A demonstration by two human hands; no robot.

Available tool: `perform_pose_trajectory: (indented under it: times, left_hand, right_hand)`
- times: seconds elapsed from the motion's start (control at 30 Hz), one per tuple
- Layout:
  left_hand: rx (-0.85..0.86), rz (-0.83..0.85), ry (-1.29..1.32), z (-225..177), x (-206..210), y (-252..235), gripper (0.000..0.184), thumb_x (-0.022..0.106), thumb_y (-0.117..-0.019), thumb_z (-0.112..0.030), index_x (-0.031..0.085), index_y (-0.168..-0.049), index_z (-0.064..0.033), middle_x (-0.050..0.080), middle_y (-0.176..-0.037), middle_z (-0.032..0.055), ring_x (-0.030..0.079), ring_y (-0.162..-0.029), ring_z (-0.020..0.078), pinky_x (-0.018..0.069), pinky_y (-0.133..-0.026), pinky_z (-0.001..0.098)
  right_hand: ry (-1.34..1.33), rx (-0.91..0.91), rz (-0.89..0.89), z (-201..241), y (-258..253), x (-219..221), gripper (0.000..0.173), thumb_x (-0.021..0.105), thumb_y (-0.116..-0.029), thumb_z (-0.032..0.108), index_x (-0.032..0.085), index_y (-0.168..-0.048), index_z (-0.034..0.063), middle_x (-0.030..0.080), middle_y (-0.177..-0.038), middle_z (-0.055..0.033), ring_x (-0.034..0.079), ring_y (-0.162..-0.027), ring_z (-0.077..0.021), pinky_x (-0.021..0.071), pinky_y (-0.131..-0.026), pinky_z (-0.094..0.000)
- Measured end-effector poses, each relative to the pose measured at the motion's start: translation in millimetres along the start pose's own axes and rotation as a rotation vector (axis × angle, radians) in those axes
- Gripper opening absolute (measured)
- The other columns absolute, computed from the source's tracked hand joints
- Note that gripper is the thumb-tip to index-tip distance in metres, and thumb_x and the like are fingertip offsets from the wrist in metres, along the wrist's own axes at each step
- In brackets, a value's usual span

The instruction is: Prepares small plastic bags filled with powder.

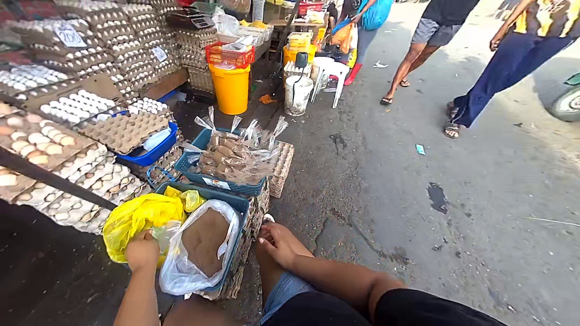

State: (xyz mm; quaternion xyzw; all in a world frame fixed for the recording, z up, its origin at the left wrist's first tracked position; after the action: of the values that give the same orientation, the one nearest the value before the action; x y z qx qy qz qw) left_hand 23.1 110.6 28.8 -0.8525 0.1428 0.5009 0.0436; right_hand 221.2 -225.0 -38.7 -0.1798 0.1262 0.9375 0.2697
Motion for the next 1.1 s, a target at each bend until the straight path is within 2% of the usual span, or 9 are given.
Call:
perform_pose_trajectory:
  times: [0.2,0.3,0.4,0.5,0.67,0.8,0.93,1.03,1.1]
  left_hand:
    - [0.064,0.118,-0.014,-2,-18,13,0.029,0.052,-0.1065,-0.014,0.066,-0.122,0.0061,0.067,-0.122,0.0294,0.061,-0.121,0.0440,0.0430,-0.106,0.0612]
    - [0.063,0.162,-0.007,3,-12,12,0.030,0.053,-0.1055,-0.011,0.063,-0.129,0.0045,0.066,-0.127,0.0265,0.061,-0.124,0.0407,0.0426,-0.109,0.0577]
    - [0.072,0.206,-0.063,6,1,12,0.036,0.048,-0.1062,-0.010,0.059,-0.138,0.0023,0.061,-0.137,0.0267,0.056,-0.131,0.0415,0.0399,-0.112,0.0586]
    - [0.052,0.242,-0.234,7,14,10,0.038,0.044,-0.1076,-0.013,0.059,-0.140,-0.0005,0.060,-0.138,0.0276,0.056,-0.132,0.0431,0.0424,-0.110,0.0600]
    - [-0.024,0.298,-0.386,8,24,2,0.037,0.049,-0.1066,-0.022,0.064,-0.131,0.0014,0.063,-0.133,0.0278,0.059,-0.128,0.0426,0.0470,-0.104,0.0612]
    - [-0.056,0.344,-0.359,10,28,-6,0.043,0.055,-0.1046,-0.026,0.058,-0.140,-0.0025,0.059,-0.139,0.0272,0.056,-0.132,0.0426,0.0441,-0.108,0.0615]
    - [-0.084,0.272,-0.313,13,30,-12,0.036,0.063,-0.1004,-0.024,0.065,-0.130,-0.0018,0.063,-0.131,0.0278,0.058,-0.127,0.0445,0.0462,-0.104,0.0632]
    - [-0.090,0.285,-0.405,13,32,-11,0.036,0.061,-0.1012,-0.025,0.065,-0.129,-0.0020,0.059,-0.137,0.0277,0.053,-0.133,0.0444,0.0435,-0.108,0.0620]
    - [-0.091,0.258,-0.387,12,30,-11,0.035,0.059,-0.1026,-0.027,0.067,-0.124,-0.0014,0.061,-0.134,0.0275,0.054,-0.132,0.0445,0.0441,-0.106,0.0631]
  right_hand:
    - [-0.017,0.000,0.028,4,6,7,0.054,0.051,-0.1070,0.028,0.041,-0.150,-0.0035,0.058,-0.137,-0.0225,0.063,-0.120,-0.0266,0.0508,-0.104,-0.0358]
    - [-0.028,-0.039,0.049,2,7,14,0.054,0.050,-0.1070,0.027,0.040,-0.150,-0.0048,0.057,-0.136,-0.0236,0.063,-0.118,-0.0282,0.0507,-0.102,-0.0370]
    - [-0.047,-0.072,0.046,-1,10,17,0.054,0.050,-0.1067,0.027,0.040,-0.150,-0.0050,0.057,-0.137,-0.0251,0.063,-0.116,-0.0287,0.0510,-0.101,-0.0374]
    - [-0.075,-0.078,0.024,-5,9,17,0.054,0.049,-0.1068,0.027,0.041,-0.149,-0.0045,0.058,-0.135,-0.0248,0.063,-0.116,-0.0287,0.0509,-0.101,-0.0376]
    - [-0.115,-0.075,0.003,-11,7,15,0.052,0.048,-0.1067,0.027,0.043,-0.148,-0.0037,0.061,-0.130,-0.0228,0.064,-0.112,-0.0260,0.0518,-0.099,-0.0367]
    - [-0.140,-0.068,-0.005,-11,5,12,0.050,0.048,-0.1071,0.024,0.043,-0.148,-0.0046,0.062,-0.126,-0.0225,0.065,-0.108,-0.0250,0.0518,-0.097,-0.0359]
    - [-0.135,-0.072,0.001,-14,3,13,0.050,0.047,-0.1075,0.024,0.042,-0.147,-0.0057,0.062,-0.127,-0.0228,0.065,-0.110,-0.0247,0.0514,-0.099,-0.0361]
    - [-0.132,-0.078,0.004,-17,3,16,0.049,0.046,-0.1077,0.024,0.043,-0.147,-0.0054,0.062,-0.128,-0.0230,0.065,-0.112,-0.0246,0.0515,-0.099,-0.0355]
    - [-0.138,-0.072,0.007,-16,3,16,0.050,0.046,-0.1080,0.025,0.043,-0.148,-0.0049,0.061,-0.129,-0.0234,0.064,-0.113,-0.0248,0.0509,-0.100,-0.0354]
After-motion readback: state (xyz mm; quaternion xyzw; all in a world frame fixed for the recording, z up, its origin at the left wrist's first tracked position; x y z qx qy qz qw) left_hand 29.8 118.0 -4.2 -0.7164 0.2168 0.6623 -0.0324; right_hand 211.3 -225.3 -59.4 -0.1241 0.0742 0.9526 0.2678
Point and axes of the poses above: each hand's wrist, its own y-axis away from the middle knuckle, its own x-axis out of the palm, z = x × y, the point moved 2 cm from there along -y, towards the middle knuckle
